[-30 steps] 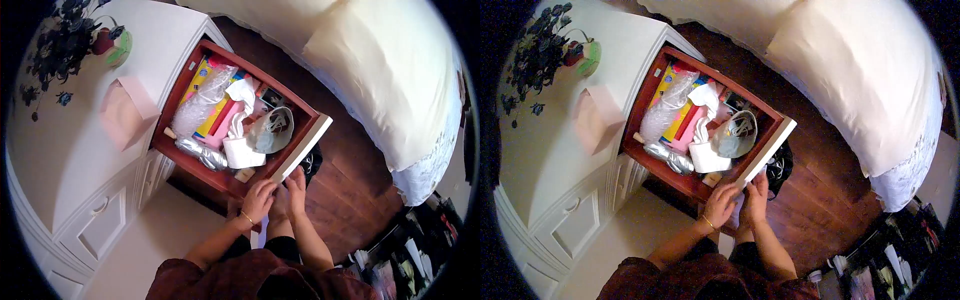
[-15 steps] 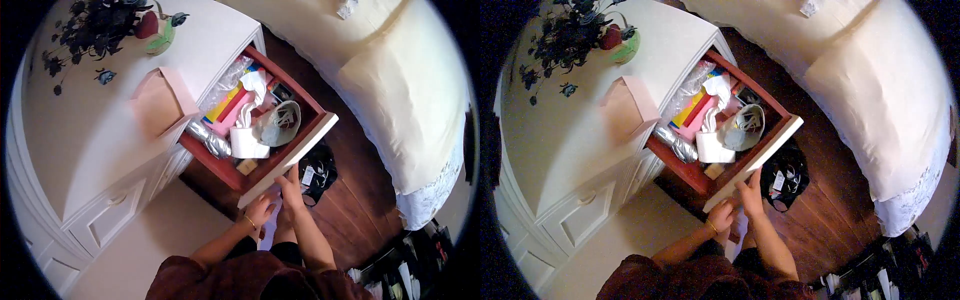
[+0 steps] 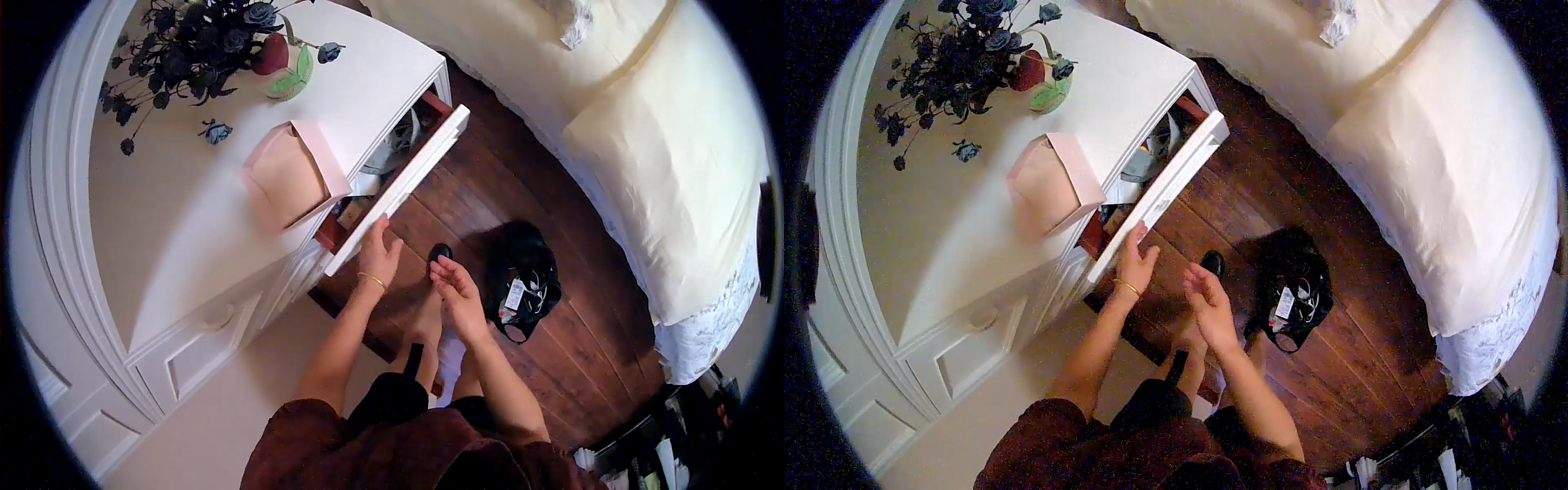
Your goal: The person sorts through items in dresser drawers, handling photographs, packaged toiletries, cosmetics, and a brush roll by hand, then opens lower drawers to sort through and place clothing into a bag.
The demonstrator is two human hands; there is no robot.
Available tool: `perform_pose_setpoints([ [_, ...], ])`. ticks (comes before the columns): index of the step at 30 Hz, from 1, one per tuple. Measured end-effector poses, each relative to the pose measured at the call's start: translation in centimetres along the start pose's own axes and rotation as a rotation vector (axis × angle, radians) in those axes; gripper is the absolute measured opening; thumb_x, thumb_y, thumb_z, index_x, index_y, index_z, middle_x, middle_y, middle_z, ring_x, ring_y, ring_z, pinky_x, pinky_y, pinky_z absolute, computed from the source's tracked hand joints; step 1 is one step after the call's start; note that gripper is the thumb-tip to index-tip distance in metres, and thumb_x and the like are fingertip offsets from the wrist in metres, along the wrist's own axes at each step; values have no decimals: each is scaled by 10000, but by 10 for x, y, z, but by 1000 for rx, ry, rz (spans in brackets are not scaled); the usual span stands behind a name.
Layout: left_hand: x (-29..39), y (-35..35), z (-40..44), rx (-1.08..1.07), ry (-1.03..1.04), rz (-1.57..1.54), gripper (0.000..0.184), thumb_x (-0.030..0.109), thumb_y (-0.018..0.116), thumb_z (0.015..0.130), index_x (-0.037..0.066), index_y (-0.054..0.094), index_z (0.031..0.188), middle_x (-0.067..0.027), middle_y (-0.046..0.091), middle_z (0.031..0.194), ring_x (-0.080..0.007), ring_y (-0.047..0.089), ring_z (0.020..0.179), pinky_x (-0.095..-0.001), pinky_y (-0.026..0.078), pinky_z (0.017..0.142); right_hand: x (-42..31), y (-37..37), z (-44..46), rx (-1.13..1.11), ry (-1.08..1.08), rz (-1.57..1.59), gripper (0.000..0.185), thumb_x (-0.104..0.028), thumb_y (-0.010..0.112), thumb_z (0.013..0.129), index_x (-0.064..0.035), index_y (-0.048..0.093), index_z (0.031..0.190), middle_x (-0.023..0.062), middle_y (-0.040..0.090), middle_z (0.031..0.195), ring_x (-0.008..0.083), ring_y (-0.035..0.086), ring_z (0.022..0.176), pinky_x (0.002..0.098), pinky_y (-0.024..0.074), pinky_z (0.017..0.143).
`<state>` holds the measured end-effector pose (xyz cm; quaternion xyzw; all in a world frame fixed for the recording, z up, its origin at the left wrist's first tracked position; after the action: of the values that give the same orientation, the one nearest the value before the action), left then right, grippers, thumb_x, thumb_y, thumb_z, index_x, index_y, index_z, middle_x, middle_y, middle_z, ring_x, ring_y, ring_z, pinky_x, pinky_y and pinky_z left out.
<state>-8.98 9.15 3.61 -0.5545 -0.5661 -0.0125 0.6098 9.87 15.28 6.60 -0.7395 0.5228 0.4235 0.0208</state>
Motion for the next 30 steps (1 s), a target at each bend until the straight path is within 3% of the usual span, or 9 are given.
perform_pose_setpoints([
  [5, 31, -86, 22, 462, 90, 422, 585, 186, 680, 775, 18, 476, 1297, -219, 529, 1213, -413, 479, 1132, -491, 370, 998, -48, 31, 5, 47, -144, -388, 418, 8, 509, 923, -29, 469, 1338, 46, 557, 1218, 143, 518, 1141, 264, 419, 972],
  [7, -1, -65, 24, 175, -102, 469, 593, 230, 699, 765, 20, 482, 1275, -213, 531, 1202, -415, 485, 1102, -495, 382, 975, -65, 45, 17, 9, -147, -398, 410, 2, 513, 926, -33, 476, 1333, 42, 555, 1207, 142, 519, 1129, 263, 421, 961],
  [14, 6, -30, -15, 74, -54, 380, 574, 321, 684, 812, 15, 498, 1261, -207, 561, 1161, -416, 513, 1066, -488, 410, 933, 3, 12, 36, 261, -227, -466, 593, -44, 564, 904, -52, 341, 1452, 77, 468, 1350, 173, 484, 1184, 275, 412, 953],
  [18, 37, -22, -48, -141, -71, 42, 498, 275, 670, 827, 27, 546, 1241, -191, 595, 1147, -408, 534, 1053, -484, 412, 922, 19, -3, 22, 293, -70, -286, 762, -104, 589, 886, -37, 162, 1513, 183, 201, 1555, 327, 239, 1422, 371, 223, 1150],
  [21, 82, -95, -60, 247, 172, 101, 438, 161, 707, 781, 21, 582, 1177, -153, 607, 1130, -350, 552, 1041, -439, 402, 910, -13, -23, 1, 432, -337, -604, 752, -87, 587, 871, -28, 186, 1504, 192, 204, 1550, 343, 212, 1428, 386, 178, 1163],
  [23, 69, -151, -62, 629, 75, 171, 649, 130, 703, 794, -30, 399, 1345, -195, 430, 1362, -326, 412, 1249, -437, 324, 1054, -78, -6, -18, 495, -520, -816, 681, -13, 579, 831, -15, 302, 1454, 208, 283, 1512, 358, 272, 1401, 417, 221, 1143],
  [24, 66, -177, -46, 673, -41, 133, 734, 176, 689, 839, -39, 283, 1411, -212, 308, 1442, -327, 336, 1310, -442, 277, 1101, -87, 4, -15, 378, -573, -898, 628, 9, 582, 803, -12, 379, 1396, 212, 348, 1466, 372, 334, 1358, 426, 272, 1118],
  [27, 8, -213, -1, 711, -191, 14, 735, 232, 686, 857, -52, 290, 1407, -221, 311, 1439, -325, 383, 1282, -415, 337, 1062, -81, 43, 7, 45, -635, -1065, 360, 26, 590, 745, -17, 595, 1103, 191, 609, 1142, 385, 560, 1083, 456, 456, 949],
  [30, -31, -210, 39, 465, -263, -155, 708, 226, 684, 849, -70, 328, 1384, -204, 431, 1358, -328, 483, 1190, -386, 414, 995, 16, 61, 41, -470, 22, -1378, 237, -226, 528, 852, -81, 671, 973, 177, 667, 925, 363, 636, 880, 478, 495, 798],
])
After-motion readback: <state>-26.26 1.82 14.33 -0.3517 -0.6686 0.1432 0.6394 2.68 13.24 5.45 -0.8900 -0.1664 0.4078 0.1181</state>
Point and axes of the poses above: each hand's wrist, its own z-axis towards the middle knuckle, its own y-axis out of the palm, x = y × z, the point moved 9 cm from there along z, towards the middle knuckle
